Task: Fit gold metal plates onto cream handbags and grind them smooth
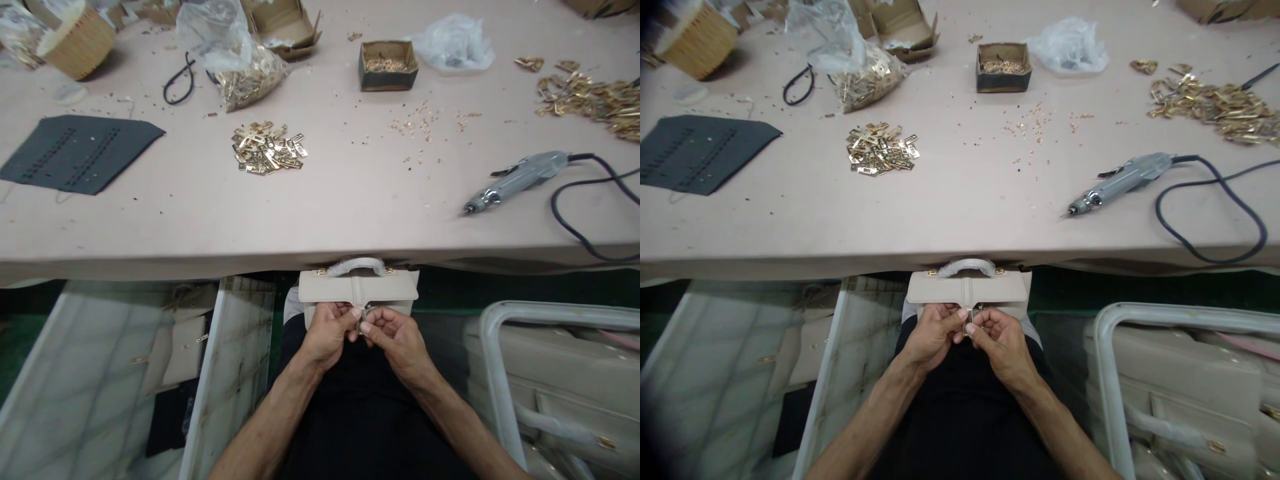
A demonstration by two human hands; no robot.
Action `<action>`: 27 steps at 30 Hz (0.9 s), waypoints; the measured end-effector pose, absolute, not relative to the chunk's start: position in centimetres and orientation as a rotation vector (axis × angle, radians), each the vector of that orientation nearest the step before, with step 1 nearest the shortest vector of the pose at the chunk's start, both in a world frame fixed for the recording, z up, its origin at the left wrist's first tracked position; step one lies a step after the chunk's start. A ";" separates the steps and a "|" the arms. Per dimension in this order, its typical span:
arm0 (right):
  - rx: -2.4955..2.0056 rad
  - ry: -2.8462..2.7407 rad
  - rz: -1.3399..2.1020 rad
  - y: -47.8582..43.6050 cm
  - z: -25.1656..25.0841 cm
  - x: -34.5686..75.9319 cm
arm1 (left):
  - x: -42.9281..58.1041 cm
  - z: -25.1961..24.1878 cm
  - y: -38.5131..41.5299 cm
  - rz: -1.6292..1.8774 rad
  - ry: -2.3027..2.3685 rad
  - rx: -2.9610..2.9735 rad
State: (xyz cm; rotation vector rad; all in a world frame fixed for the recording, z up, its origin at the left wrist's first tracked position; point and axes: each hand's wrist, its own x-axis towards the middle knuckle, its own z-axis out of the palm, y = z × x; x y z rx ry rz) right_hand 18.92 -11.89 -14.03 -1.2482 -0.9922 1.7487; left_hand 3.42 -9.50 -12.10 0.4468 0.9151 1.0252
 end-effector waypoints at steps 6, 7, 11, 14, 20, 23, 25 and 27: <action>-1.315 -1.027 1.695 -11.3 -12.5 18.7 | 2.9 -12.5 -9.7 0.953 0.922 0.454; -1.313 -1.027 1.691 -11.2 -12.4 18.7 | 3.0 -12.5 -9.8 0.957 0.933 0.450; -1.274 -1.039 1.699 -11.3 -12.4 18.4 | 3.4 -12.4 -9.8 0.982 1.052 0.484; -1.293 -1.093 1.686 -11.6 -12.6 18.4 | 3.8 -12.4 -9.5 0.978 1.133 0.477; -1.354 -1.687 0.986 -11.5 -11.1 19.5 | 3.9 -12.4 -9.1 0.949 1.179 0.327; -1.122 -1.950 0.794 -11.1 -10.7 19.8 | 3.8 -12.2 -8.9 0.935 1.166 0.307; -1.027 -2.070 0.677 -10.8 -10.9 19.8 | 3.7 -12.1 -8.6 0.924 1.153 0.294; -0.961 -2.136 0.569 -10.5 -11.3 19.6 | 3.6 -11.9 -8.3 0.911 1.134 0.271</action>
